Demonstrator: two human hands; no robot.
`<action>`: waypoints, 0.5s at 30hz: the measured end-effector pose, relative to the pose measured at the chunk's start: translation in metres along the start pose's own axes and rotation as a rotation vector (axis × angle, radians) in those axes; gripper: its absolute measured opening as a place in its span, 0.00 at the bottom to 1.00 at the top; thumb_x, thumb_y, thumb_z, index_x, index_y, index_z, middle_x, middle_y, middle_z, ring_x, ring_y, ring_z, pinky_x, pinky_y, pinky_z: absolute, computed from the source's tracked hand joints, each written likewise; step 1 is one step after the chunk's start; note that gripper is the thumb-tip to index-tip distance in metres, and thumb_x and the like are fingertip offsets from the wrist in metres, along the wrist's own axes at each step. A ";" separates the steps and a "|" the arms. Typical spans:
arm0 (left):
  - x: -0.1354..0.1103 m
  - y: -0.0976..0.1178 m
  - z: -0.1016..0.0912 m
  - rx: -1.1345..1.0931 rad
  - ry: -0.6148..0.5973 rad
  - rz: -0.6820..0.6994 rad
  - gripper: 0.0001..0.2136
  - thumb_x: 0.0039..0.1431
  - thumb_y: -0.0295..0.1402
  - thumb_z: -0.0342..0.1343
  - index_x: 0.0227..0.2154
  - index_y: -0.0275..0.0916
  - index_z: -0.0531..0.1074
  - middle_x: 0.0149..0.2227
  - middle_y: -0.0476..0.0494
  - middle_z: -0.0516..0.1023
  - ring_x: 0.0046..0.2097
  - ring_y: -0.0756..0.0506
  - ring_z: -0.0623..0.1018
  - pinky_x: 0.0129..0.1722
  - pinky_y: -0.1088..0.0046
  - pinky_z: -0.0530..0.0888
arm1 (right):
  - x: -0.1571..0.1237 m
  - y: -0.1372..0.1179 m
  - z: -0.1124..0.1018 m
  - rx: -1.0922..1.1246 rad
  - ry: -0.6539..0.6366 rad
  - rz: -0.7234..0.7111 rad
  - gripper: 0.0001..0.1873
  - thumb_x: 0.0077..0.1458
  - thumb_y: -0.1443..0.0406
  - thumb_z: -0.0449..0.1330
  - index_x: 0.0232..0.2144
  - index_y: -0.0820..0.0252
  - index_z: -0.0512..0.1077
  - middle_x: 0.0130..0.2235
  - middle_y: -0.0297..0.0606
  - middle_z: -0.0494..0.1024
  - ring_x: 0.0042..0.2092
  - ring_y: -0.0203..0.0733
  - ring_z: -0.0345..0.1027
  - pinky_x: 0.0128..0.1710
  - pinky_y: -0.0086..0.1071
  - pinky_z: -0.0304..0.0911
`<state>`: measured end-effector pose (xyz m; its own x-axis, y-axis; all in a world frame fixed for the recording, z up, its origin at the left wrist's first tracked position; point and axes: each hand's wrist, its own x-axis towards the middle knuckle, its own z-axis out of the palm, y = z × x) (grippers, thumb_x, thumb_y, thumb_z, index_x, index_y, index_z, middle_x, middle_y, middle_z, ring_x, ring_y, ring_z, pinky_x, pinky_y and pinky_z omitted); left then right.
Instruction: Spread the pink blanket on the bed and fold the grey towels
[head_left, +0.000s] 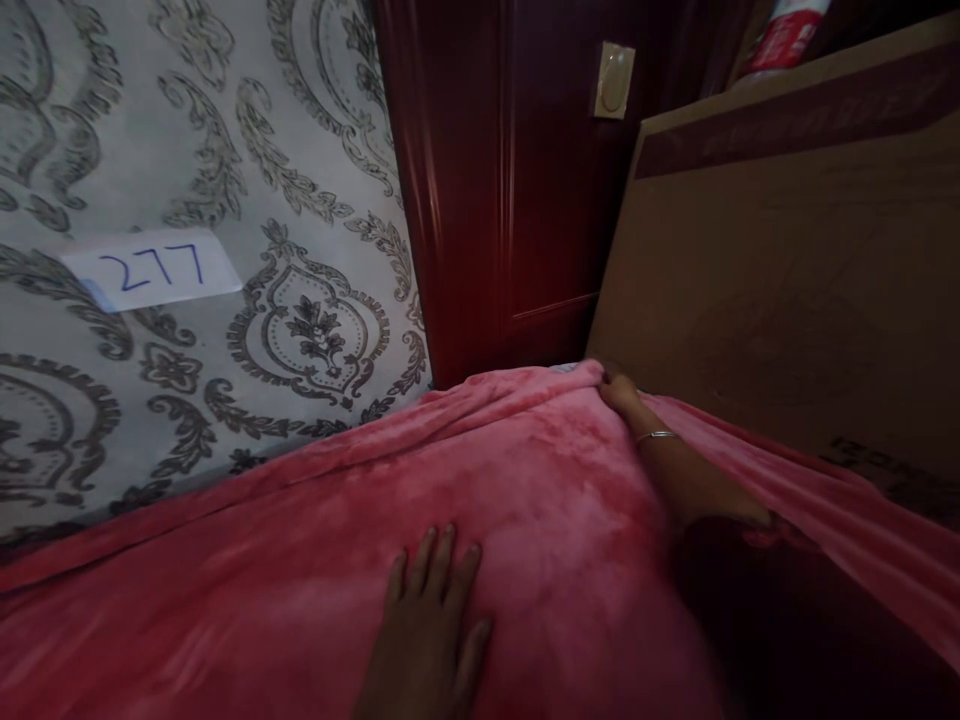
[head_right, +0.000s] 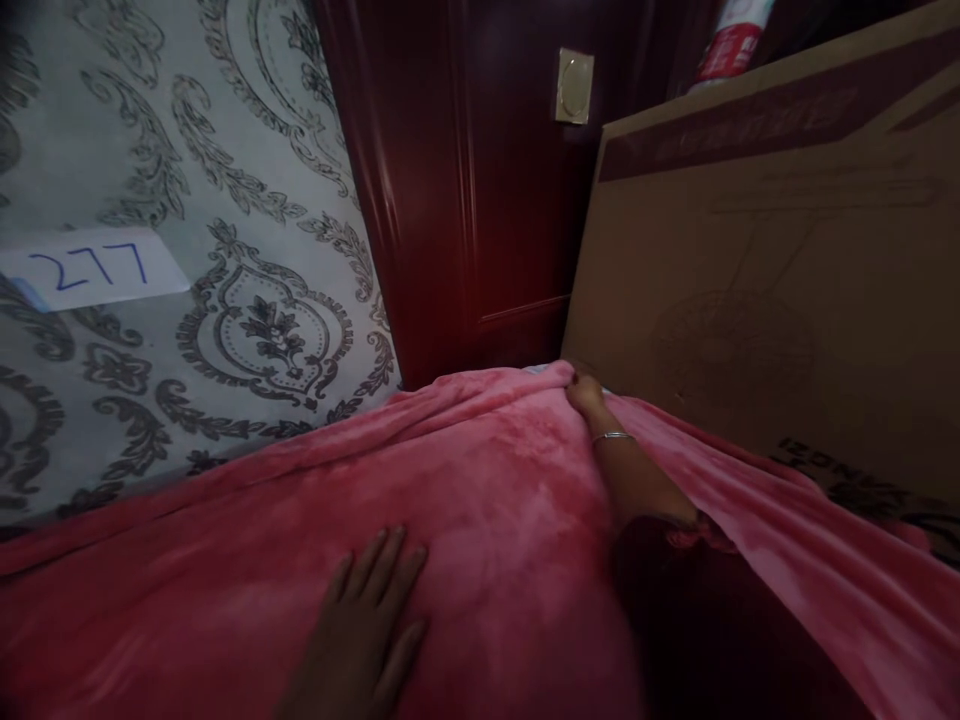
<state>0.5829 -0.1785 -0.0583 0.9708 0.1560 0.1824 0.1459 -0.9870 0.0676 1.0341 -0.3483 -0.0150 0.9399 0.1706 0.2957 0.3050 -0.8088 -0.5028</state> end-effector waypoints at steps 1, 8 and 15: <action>0.000 0.001 -0.002 -0.006 -0.018 -0.008 0.28 0.68 0.44 0.47 0.69 0.54 0.56 0.72 0.44 0.54 0.71 0.33 0.58 0.65 0.40 0.61 | -0.005 -0.004 -0.001 -0.007 0.009 -0.016 0.26 0.60 0.69 0.48 0.57 0.76 0.71 0.53 0.60 0.76 0.55 0.57 0.71 0.54 0.43 0.66; 0.001 0.006 -0.006 -0.036 -0.031 -0.004 0.29 0.69 0.43 0.47 0.70 0.52 0.51 0.73 0.43 0.51 0.72 0.34 0.55 0.67 0.39 0.55 | -0.092 -0.033 0.009 -0.100 -0.189 -0.718 0.29 0.68 0.54 0.48 0.68 0.50 0.60 0.71 0.40 0.54 0.71 0.54 0.44 0.69 0.58 0.41; 0.003 0.012 -0.019 -0.066 -0.080 -0.011 0.28 0.70 0.44 0.44 0.70 0.47 0.55 0.72 0.39 0.53 0.72 0.34 0.55 0.69 0.40 0.51 | -0.123 -0.029 0.020 -0.192 -0.342 -0.715 0.31 0.69 0.49 0.43 0.70 0.49 0.56 0.72 0.39 0.50 0.72 0.51 0.40 0.69 0.56 0.40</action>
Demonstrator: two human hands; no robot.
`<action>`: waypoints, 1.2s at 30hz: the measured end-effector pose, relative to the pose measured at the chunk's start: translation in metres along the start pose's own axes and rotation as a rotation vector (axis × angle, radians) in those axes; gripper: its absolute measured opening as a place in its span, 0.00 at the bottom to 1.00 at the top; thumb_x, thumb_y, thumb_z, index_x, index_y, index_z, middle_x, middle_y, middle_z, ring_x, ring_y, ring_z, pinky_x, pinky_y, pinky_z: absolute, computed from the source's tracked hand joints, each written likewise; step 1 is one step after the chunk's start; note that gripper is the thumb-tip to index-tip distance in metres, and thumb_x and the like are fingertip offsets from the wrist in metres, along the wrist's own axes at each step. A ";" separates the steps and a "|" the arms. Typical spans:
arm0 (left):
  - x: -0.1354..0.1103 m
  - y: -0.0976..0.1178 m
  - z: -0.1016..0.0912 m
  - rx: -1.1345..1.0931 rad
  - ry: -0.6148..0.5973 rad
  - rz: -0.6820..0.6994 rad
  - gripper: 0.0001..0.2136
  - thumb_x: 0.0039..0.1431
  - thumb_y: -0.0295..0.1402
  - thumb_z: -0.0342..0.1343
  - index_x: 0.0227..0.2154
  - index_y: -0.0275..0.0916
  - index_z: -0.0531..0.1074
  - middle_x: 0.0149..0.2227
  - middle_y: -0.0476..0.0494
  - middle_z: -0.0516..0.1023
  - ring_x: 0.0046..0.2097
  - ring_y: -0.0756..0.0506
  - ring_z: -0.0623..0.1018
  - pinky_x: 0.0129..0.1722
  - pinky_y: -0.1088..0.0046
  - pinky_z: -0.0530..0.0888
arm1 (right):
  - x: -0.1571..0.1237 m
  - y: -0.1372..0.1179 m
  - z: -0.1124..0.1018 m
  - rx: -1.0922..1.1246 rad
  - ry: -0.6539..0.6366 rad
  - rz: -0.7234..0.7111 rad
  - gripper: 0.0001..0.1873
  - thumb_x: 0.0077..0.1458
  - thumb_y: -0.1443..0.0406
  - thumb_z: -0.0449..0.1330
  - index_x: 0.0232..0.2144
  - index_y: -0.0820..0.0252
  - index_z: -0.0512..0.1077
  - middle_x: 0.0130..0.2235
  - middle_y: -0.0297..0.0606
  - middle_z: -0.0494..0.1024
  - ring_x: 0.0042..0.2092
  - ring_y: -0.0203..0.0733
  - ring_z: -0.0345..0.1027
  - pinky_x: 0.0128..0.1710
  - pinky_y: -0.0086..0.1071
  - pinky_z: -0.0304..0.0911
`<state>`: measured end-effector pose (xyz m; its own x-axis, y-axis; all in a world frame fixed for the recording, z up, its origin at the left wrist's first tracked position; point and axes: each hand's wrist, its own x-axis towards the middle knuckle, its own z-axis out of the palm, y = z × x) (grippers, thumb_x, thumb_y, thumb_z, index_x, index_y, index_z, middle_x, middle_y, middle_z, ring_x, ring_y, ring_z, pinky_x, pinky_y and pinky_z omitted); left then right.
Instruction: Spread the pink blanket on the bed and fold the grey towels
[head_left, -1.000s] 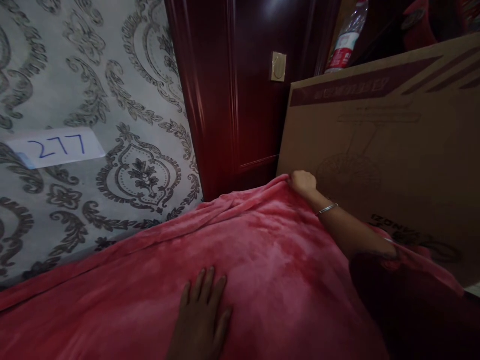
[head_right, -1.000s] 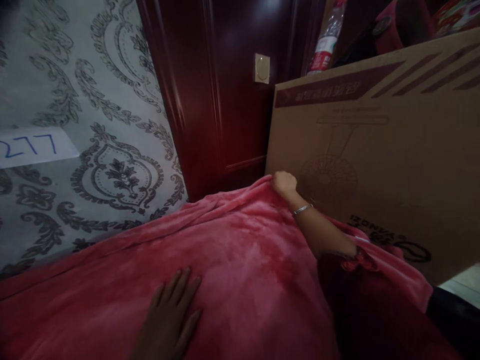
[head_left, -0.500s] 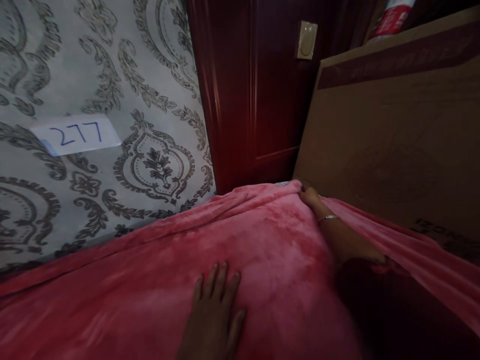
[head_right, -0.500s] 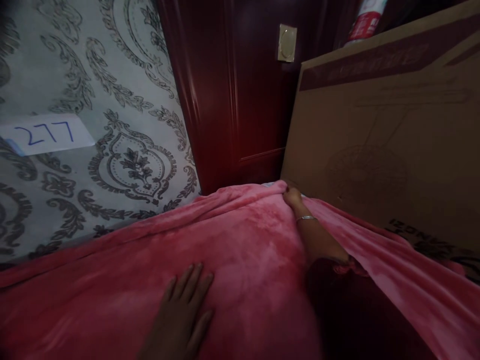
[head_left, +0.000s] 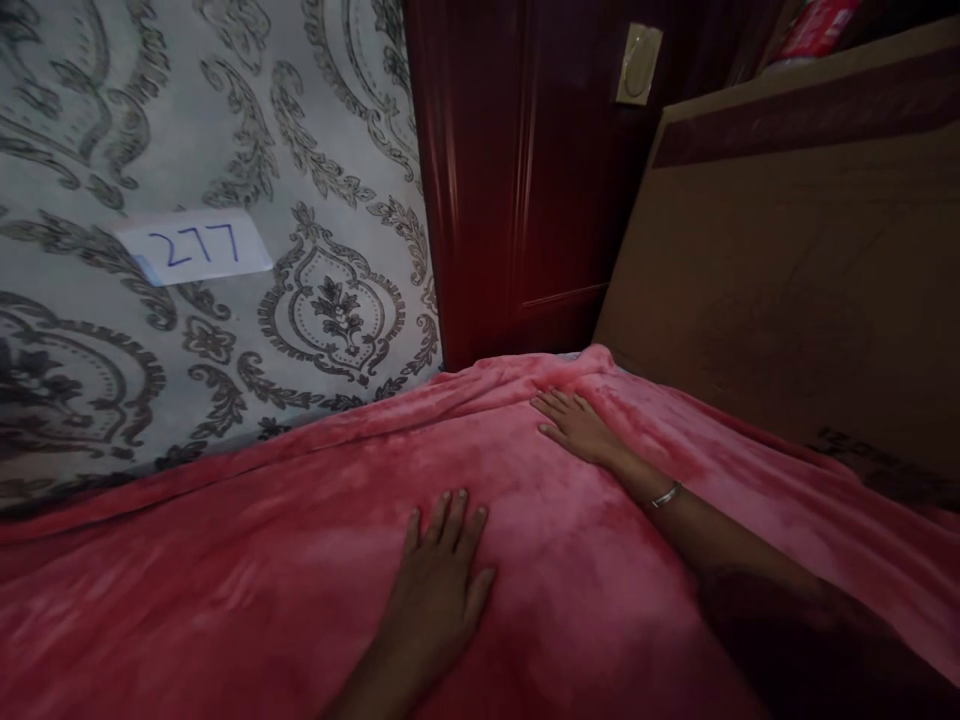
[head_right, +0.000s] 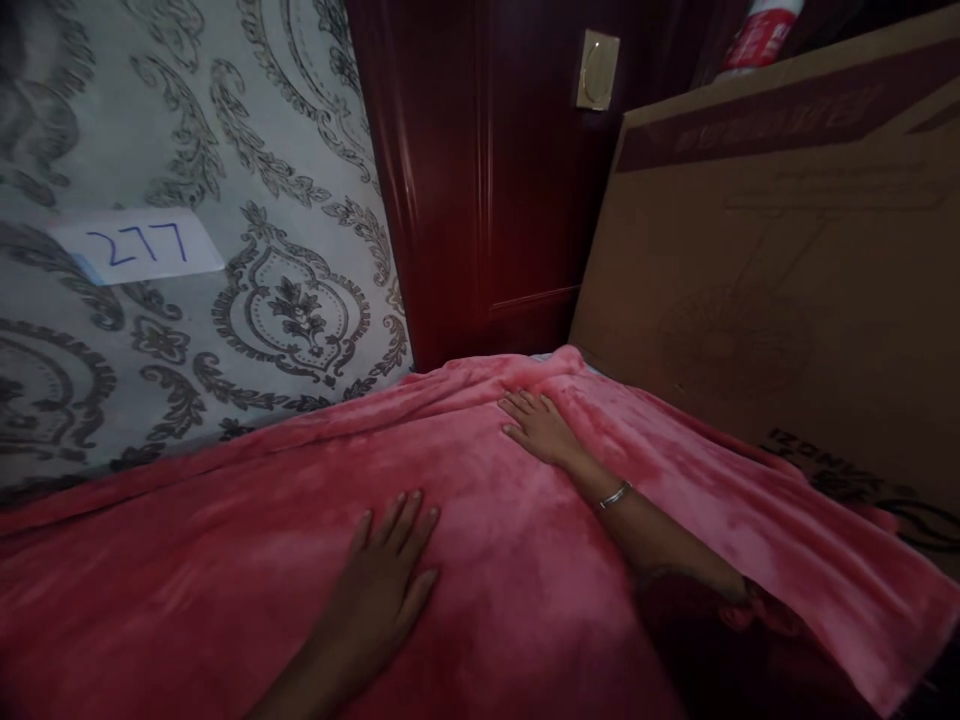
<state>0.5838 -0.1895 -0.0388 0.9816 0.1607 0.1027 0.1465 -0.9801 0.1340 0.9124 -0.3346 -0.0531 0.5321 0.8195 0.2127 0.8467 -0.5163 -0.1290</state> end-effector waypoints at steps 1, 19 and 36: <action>0.000 0.002 -0.003 -0.003 -0.007 -0.002 0.28 0.70 0.44 0.44 0.70 0.47 0.55 0.72 0.39 0.53 0.72 0.34 0.55 0.69 0.40 0.51 | 0.001 0.001 -0.002 -0.001 0.010 0.000 0.30 0.70 0.50 0.44 0.69 0.49 0.57 0.72 0.39 0.51 0.72 0.51 0.40 0.69 0.55 0.41; -0.019 0.015 -0.021 -0.008 -0.049 0.021 0.28 0.70 0.45 0.42 0.69 0.40 0.57 0.72 0.35 0.54 0.72 0.34 0.54 0.69 0.46 0.52 | -0.077 -0.123 -0.006 -0.028 -0.061 0.173 0.30 0.69 0.51 0.44 0.69 0.49 0.57 0.72 0.39 0.50 0.72 0.52 0.43 0.68 0.55 0.43; -0.256 -0.090 -0.059 0.250 0.098 -0.625 0.27 0.71 0.43 0.39 0.67 0.36 0.61 0.71 0.32 0.57 0.71 0.32 0.55 0.68 0.44 0.53 | -0.150 -0.112 -0.029 0.014 0.010 0.512 0.35 0.67 0.52 0.40 0.68 0.63 0.59 0.69 0.58 0.55 0.69 0.66 0.48 0.59 0.67 0.54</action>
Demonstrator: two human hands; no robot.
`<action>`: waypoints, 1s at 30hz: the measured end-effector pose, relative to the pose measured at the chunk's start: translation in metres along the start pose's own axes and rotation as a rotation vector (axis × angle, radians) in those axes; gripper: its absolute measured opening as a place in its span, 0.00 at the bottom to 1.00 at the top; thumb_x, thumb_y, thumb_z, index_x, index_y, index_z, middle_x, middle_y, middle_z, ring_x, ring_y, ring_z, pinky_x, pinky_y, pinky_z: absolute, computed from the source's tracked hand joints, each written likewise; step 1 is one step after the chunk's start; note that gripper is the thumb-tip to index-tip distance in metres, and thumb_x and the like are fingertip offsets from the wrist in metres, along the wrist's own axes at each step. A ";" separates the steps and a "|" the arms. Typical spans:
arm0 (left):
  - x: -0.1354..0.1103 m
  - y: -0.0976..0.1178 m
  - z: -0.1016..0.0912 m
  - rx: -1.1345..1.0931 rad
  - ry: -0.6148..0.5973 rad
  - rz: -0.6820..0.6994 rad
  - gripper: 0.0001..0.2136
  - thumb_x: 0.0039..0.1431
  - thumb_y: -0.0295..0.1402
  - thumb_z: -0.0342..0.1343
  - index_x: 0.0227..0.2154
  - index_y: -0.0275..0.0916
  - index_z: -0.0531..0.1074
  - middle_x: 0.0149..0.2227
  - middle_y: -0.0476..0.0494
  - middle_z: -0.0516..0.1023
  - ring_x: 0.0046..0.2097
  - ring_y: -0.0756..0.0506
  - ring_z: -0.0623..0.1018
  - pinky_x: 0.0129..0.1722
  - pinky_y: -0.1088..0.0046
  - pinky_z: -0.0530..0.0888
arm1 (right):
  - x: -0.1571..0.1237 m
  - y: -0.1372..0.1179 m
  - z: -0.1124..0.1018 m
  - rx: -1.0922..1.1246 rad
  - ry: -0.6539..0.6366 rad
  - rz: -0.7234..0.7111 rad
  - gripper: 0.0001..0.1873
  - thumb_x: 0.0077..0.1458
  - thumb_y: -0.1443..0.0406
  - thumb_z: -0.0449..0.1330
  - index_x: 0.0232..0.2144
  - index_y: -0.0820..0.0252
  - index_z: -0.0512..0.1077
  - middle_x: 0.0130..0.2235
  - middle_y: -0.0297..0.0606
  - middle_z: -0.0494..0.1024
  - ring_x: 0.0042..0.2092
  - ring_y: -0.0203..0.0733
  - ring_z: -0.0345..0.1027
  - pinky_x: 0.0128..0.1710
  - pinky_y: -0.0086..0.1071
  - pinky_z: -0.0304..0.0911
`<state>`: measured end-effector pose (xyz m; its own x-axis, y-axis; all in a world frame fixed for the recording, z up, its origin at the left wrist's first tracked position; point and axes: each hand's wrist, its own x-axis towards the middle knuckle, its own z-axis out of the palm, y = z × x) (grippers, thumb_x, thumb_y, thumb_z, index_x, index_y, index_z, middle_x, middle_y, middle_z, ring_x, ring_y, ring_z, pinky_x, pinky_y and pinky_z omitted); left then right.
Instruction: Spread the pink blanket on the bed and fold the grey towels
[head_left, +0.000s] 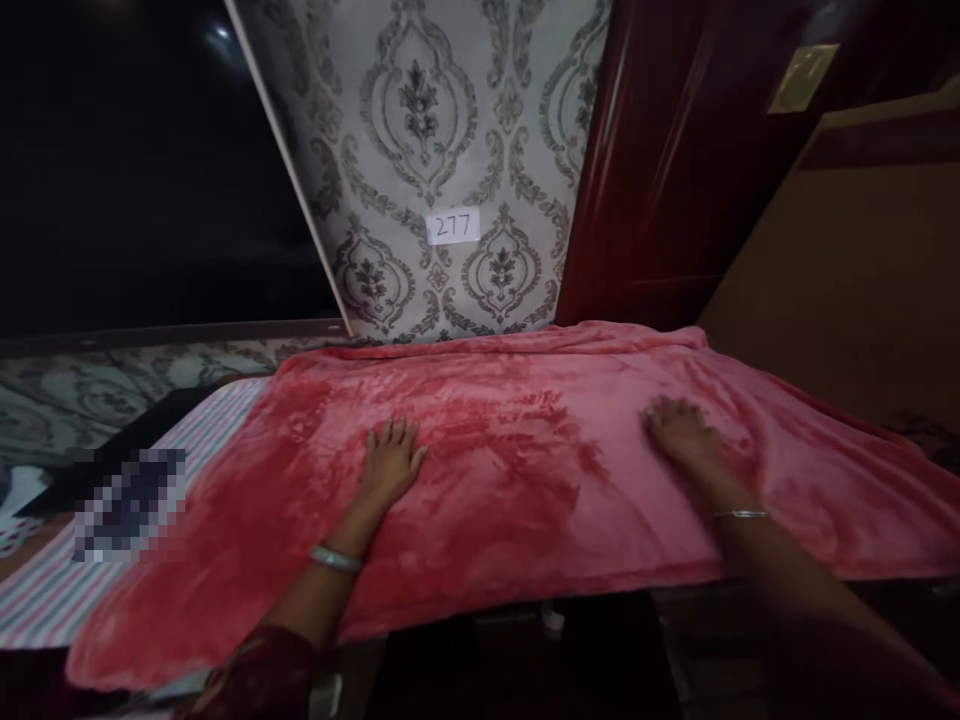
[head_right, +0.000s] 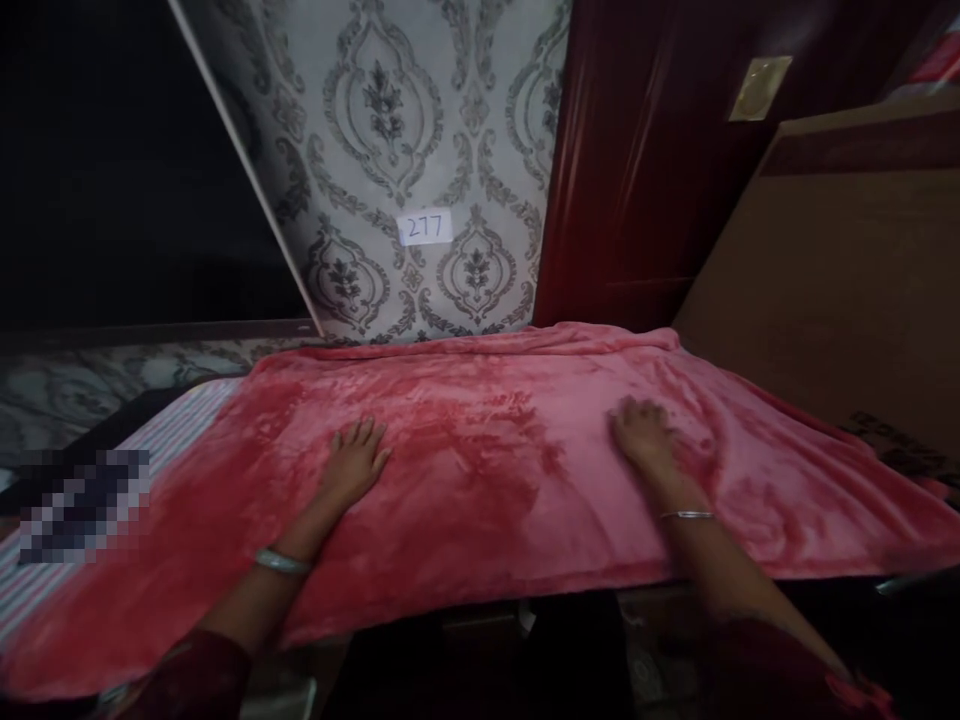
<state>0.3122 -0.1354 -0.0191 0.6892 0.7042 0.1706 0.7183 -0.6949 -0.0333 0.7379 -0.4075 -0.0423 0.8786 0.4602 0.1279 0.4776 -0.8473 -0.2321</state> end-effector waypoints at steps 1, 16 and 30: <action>-0.001 0.002 0.001 0.001 0.016 0.001 0.27 0.71 0.43 0.39 0.67 0.36 0.62 0.70 0.31 0.58 0.71 0.32 0.56 0.67 0.45 0.54 | -0.011 -0.027 0.003 0.003 0.009 -0.113 0.34 0.68 0.52 0.40 0.69 0.62 0.57 0.70 0.56 0.53 0.70 0.63 0.47 0.61 0.64 0.53; -0.006 -0.004 0.008 -0.091 0.065 0.024 0.24 0.69 0.40 0.45 0.64 0.38 0.66 0.68 0.35 0.63 0.70 0.35 0.59 0.67 0.48 0.58 | -0.060 -0.065 0.035 -0.159 -0.045 -0.388 0.32 0.69 0.52 0.39 0.70 0.51 0.54 0.72 0.38 0.49 0.72 0.54 0.42 0.65 0.61 0.48; 0.000 -0.039 0.016 -0.384 0.421 -0.207 0.21 0.66 0.35 0.46 0.57 0.35 0.71 0.60 0.32 0.74 0.64 0.35 0.69 0.65 0.50 0.62 | -0.067 -0.206 0.024 -0.082 -0.127 -0.525 0.31 0.70 0.54 0.43 0.69 0.59 0.58 0.70 0.53 0.55 0.71 0.56 0.46 0.66 0.56 0.48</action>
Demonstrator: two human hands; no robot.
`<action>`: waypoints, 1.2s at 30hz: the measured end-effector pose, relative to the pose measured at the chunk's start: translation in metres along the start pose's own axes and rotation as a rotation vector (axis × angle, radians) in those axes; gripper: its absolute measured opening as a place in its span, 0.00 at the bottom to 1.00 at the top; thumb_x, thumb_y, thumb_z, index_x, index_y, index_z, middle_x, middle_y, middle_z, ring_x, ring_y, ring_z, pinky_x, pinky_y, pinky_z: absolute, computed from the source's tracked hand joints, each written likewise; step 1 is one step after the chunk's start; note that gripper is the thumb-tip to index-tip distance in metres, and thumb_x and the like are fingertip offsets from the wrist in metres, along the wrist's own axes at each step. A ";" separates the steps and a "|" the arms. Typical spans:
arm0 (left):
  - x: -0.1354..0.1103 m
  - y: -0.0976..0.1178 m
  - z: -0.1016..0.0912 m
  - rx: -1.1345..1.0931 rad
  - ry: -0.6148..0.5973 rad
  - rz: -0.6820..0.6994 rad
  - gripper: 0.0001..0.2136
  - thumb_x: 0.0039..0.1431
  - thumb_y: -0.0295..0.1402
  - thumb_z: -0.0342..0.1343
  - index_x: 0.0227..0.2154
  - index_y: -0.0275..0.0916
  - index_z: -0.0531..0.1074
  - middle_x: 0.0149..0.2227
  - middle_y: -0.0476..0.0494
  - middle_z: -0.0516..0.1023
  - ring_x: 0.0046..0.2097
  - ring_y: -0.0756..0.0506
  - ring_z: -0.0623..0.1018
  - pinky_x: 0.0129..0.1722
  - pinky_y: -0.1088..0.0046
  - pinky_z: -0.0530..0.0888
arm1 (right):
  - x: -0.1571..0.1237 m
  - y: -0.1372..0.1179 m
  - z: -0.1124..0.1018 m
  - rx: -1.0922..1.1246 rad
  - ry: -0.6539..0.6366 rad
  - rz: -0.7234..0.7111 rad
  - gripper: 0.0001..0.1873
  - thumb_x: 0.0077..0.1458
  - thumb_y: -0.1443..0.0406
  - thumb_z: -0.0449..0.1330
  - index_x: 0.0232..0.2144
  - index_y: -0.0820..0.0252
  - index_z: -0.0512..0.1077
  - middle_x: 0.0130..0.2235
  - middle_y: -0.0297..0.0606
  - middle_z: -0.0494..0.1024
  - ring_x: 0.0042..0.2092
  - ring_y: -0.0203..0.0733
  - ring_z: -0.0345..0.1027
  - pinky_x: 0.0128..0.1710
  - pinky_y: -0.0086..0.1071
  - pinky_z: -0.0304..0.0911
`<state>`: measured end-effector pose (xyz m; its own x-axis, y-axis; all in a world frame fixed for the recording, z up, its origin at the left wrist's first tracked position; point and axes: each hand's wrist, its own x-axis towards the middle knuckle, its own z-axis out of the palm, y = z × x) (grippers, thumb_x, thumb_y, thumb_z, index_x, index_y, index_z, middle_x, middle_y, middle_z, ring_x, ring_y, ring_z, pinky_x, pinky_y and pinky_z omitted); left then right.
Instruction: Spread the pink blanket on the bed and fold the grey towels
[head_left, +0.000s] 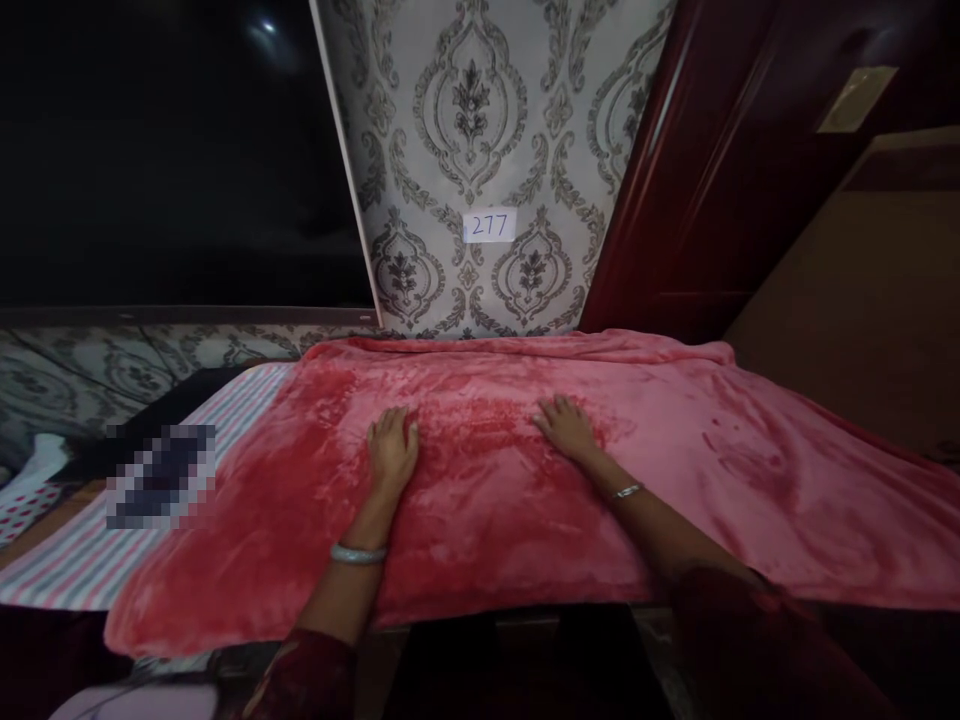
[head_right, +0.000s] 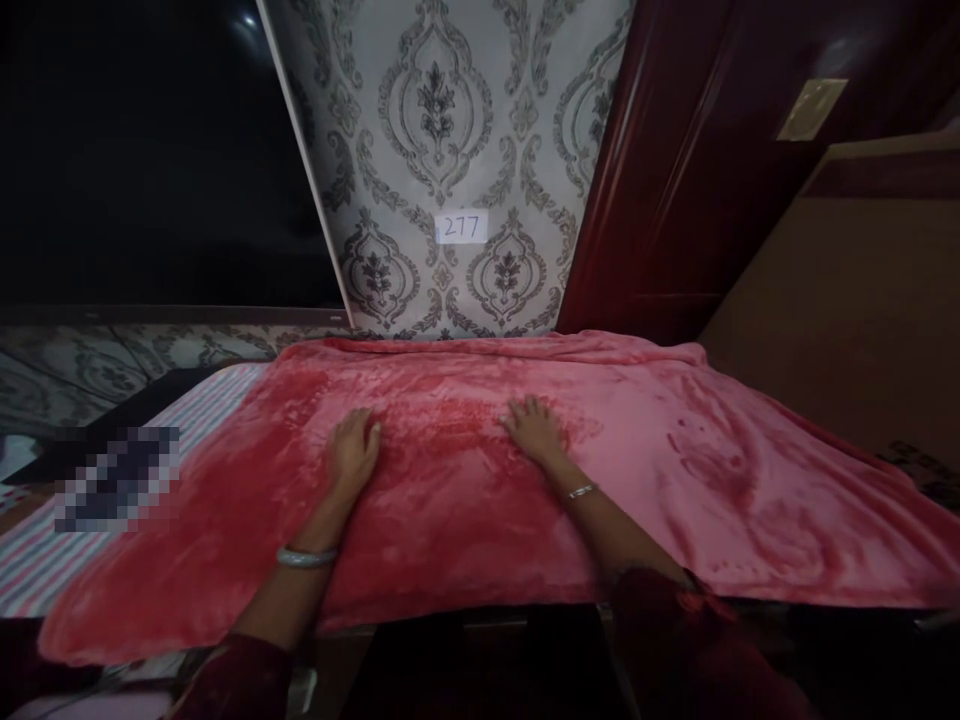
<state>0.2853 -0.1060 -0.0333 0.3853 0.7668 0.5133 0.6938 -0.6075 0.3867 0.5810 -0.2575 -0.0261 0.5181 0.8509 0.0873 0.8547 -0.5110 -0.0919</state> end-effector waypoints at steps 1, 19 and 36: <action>0.001 -0.004 0.001 -0.035 0.037 -0.004 0.21 0.65 0.36 0.46 0.56 0.35 0.72 0.59 0.32 0.75 0.64 0.35 0.70 0.65 0.50 0.64 | 0.002 -0.022 0.002 0.011 -0.004 -0.065 0.31 0.70 0.53 0.43 0.69 0.58 0.58 0.70 0.52 0.55 0.71 0.56 0.45 0.66 0.54 0.47; 0.006 -0.037 0.018 -0.405 0.072 -0.212 0.23 0.62 0.43 0.49 0.55 0.35 0.73 0.56 0.33 0.78 0.59 0.37 0.75 0.63 0.53 0.69 | 0.006 -0.021 -0.005 -0.011 -0.030 -0.319 0.30 0.69 0.53 0.47 0.69 0.53 0.59 0.71 0.40 0.55 0.71 0.48 0.45 0.68 0.49 0.45; 0.013 0.089 0.014 0.057 -0.403 0.304 0.26 0.69 0.41 0.43 0.66 0.36 0.61 0.69 0.34 0.62 0.70 0.37 0.60 0.69 0.52 0.57 | -0.014 0.085 -0.003 0.065 0.063 -0.024 0.32 0.68 0.56 0.41 0.70 0.61 0.55 0.71 0.49 0.51 0.71 0.52 0.47 0.66 0.50 0.52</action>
<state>0.3603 -0.1467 -0.0029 0.7713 0.5828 0.2558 0.5414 -0.8121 0.2179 0.6464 -0.3136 -0.0323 0.5003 0.8524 0.1519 0.8639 -0.4797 -0.1534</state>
